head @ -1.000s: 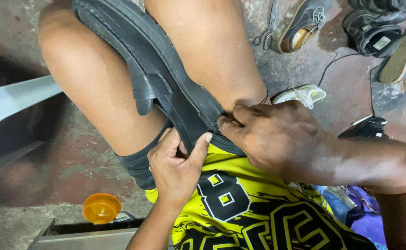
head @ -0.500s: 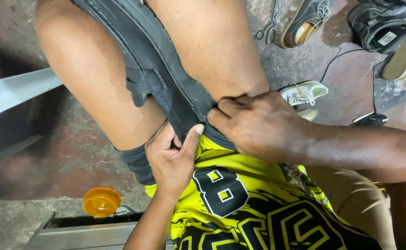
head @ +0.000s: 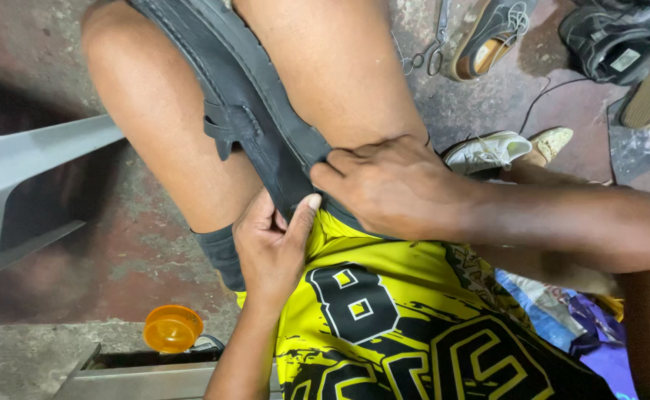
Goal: The person stitches the sole of a black leather shoe by hand using a needle and thread, pulling the thread through the material and tightening it at each stitch.
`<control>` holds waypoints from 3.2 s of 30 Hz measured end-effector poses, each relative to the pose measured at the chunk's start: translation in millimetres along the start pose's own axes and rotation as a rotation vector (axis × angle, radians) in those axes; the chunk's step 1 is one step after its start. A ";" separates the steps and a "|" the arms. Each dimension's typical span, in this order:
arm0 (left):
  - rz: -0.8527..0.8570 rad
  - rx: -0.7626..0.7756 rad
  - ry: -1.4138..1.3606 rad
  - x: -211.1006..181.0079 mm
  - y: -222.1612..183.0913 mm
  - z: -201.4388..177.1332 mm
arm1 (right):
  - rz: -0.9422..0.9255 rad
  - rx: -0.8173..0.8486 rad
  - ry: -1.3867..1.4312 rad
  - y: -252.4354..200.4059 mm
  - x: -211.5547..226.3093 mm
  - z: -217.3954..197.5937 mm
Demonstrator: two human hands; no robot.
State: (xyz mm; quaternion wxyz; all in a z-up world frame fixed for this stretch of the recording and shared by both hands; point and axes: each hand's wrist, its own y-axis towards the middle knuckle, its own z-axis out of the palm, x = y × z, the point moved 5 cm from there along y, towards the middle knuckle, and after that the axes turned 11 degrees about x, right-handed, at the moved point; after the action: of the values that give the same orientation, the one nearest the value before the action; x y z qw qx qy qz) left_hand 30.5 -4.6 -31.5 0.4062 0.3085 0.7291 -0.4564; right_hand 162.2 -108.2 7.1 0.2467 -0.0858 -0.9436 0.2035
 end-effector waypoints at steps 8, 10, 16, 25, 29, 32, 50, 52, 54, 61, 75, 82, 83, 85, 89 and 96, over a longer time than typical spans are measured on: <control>0.006 -0.301 -0.112 3.0 -38.6 -79.3 | -0.066 -0.221 0.367 -31.0 -28.3 -19.8; -0.037 -0.437 0.223 -20.9 -43.5 -89.3 | -0.031 -0.224 0.361 -34.0 -30.6 -22.3; 0.371 0.007 0.569 -76.5 -14.3 -28.3 | -0.024 -0.229 0.296 -36.0 -29.8 -20.6; 0.298 0.120 0.187 -32.2 -8.0 -29.6 | -0.032 -0.156 0.397 -30.7 -32.9 -17.1; 0.082 0.130 -0.852 10.6 -15.3 -28.1 | -0.041 -0.083 0.414 -29.3 -33.7 -19.2; -0.074 0.065 -0.543 18.5 -10.1 -24.1 | -0.072 -0.062 0.351 -27.6 -29.4 -18.4; -0.216 0.627 0.079 -5.9 17.6 -2.9 | -0.073 -0.085 0.196 -50.0 -8.1 3.0; -0.318 0.636 0.063 1.3 15.7 -3.0 | -0.083 -0.063 0.197 -48.8 -8.5 0.3; -0.324 0.653 0.066 7.0 14.1 -4.5 | -0.076 -0.017 0.195 -50.0 -8.8 1.3; -0.495 0.729 0.145 30.0 25.9 -0.4 | -0.045 -0.121 0.210 -54.9 1.9 -4.7; -0.145 0.873 0.313 2.2 39.9 19.0 | 0.074 -0.036 -0.049 -53.9 -3.8 -2.0; -0.138 0.807 0.214 -11.0 38.6 18.0 | 0.079 -0.117 -0.123 -54.8 -19.8 -8.5; -0.087 0.794 0.254 -10.0 36.7 15.5 | 0.082 -0.109 -0.120 -52.9 -20.8 -7.8; 0.032 0.757 0.337 -7.0 36.9 12.0 | 0.241 0.201 -0.142 -47.2 -33.1 5.5; 0.159 0.631 0.094 -7.1 27.4 10.0 | 0.374 0.406 -0.231 -51.4 -51.0 11.8; 0.142 0.032 0.054 -18.8 -11.9 -12.8 | 0.456 0.314 0.021 -65.2 -61.6 17.8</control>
State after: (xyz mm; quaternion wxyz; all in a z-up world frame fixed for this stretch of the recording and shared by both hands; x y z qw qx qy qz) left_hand 25.8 0.9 -6.9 0.4125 0.3782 0.7088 -0.4294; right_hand 202.4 -189.3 -5.8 0.2144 -0.2586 -0.8544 0.3965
